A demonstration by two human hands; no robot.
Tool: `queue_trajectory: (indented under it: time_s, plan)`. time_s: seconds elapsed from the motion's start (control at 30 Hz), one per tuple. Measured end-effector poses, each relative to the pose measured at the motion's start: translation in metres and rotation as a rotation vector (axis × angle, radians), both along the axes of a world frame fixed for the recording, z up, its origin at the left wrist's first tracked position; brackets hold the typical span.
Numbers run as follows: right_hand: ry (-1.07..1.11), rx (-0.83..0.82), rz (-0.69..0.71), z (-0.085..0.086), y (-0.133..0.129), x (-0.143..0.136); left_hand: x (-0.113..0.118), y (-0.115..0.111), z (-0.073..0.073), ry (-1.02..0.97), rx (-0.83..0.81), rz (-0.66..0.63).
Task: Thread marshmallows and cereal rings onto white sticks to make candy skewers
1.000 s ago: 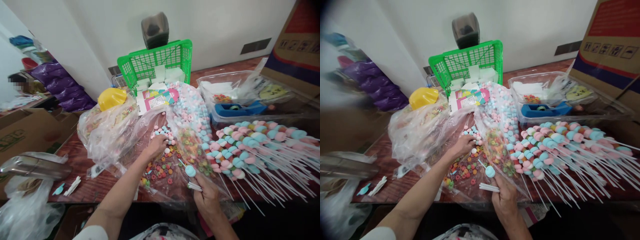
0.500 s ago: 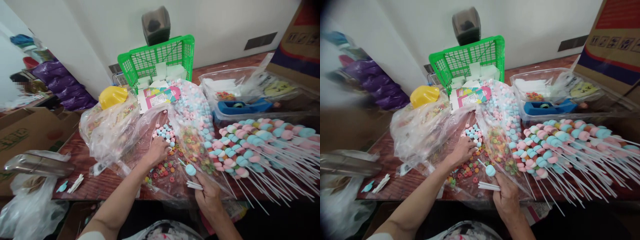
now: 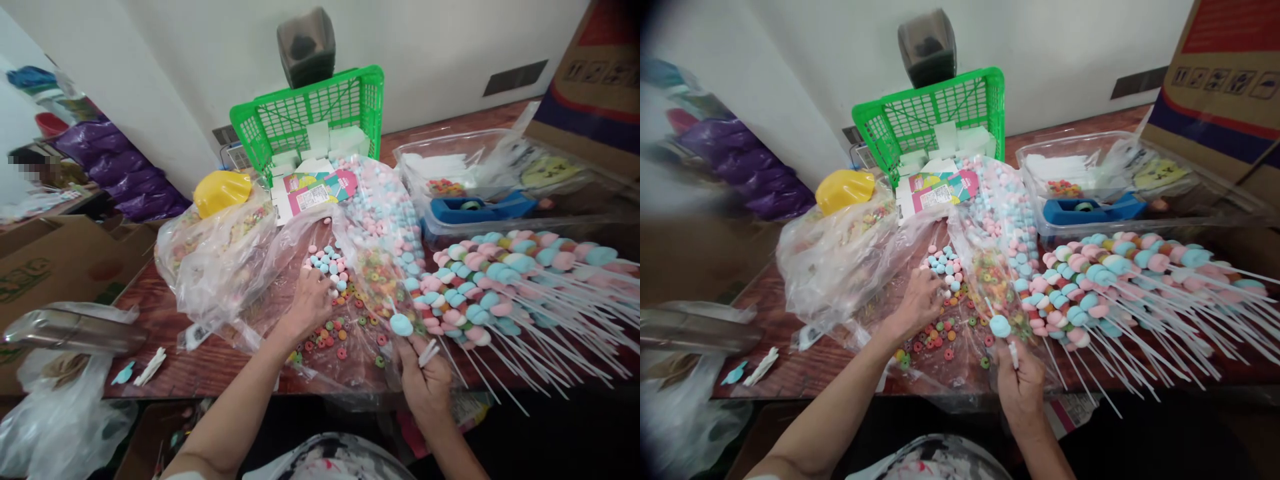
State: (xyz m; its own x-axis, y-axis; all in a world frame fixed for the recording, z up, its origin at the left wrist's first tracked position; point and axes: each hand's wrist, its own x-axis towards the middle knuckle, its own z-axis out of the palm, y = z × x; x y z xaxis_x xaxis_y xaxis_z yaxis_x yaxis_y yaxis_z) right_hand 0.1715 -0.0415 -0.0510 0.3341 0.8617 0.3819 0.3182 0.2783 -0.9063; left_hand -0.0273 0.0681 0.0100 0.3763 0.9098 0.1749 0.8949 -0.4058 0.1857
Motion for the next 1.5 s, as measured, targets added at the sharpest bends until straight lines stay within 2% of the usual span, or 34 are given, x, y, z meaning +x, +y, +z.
queue_trajectory:
  time_s: [0.1, 0.2, 0.4, 0.6, 0.73, 0.87, 0.97, 1.17, 1.37, 1.5]
  plan:
    - [0.19, -0.065, -0.002, 0.004, 0.002, -0.002, 0.01, -0.01, 0.0, -0.003, -0.044, 0.001]
    - [0.307, -0.135, 0.024, 0.005, 0.003, -0.003, 0.012, -0.014, 0.0, 0.065, -0.018, 0.035]
    - [0.155, -0.111, 0.033, 0.005, 0.002, -0.001, -0.001, -0.009, 0.004, 0.24, -0.024, 0.062]
    - [0.134, -0.099, 0.022, 0.006, 0.003, -0.001, -0.009, -0.015, 0.015, 0.18, 0.027, 0.212]
    - [0.134, -0.098, 0.028, 0.002, 0.003, -0.003, 0.01, -0.015, 0.015, 0.129, 0.055, 0.064]
    - [0.101, -0.079, 0.037, 0.0, 0.002, -0.004, 0.034, -0.005, 0.005, 0.219, -0.023, -0.055]
    - [0.085, -0.064, 0.043, 0.0, 0.001, -0.004, 0.041, 0.0, -0.002, 0.294, -0.032, -0.107]
    - [0.059, -0.038, 0.069, 0.003, -0.001, -0.004, 0.038, -0.001, -0.007, 0.354, 0.024, -0.236]
    - [0.0, 0.006, 0.089, -0.002, -0.003, -0.002, 0.031, 0.002, -0.004, 0.274, -0.05, -0.208]
    - [-0.066, 0.037, 0.083, -0.004, -0.004, -0.001, 0.023, 0.006, -0.003, 0.249, -0.093, -0.235]
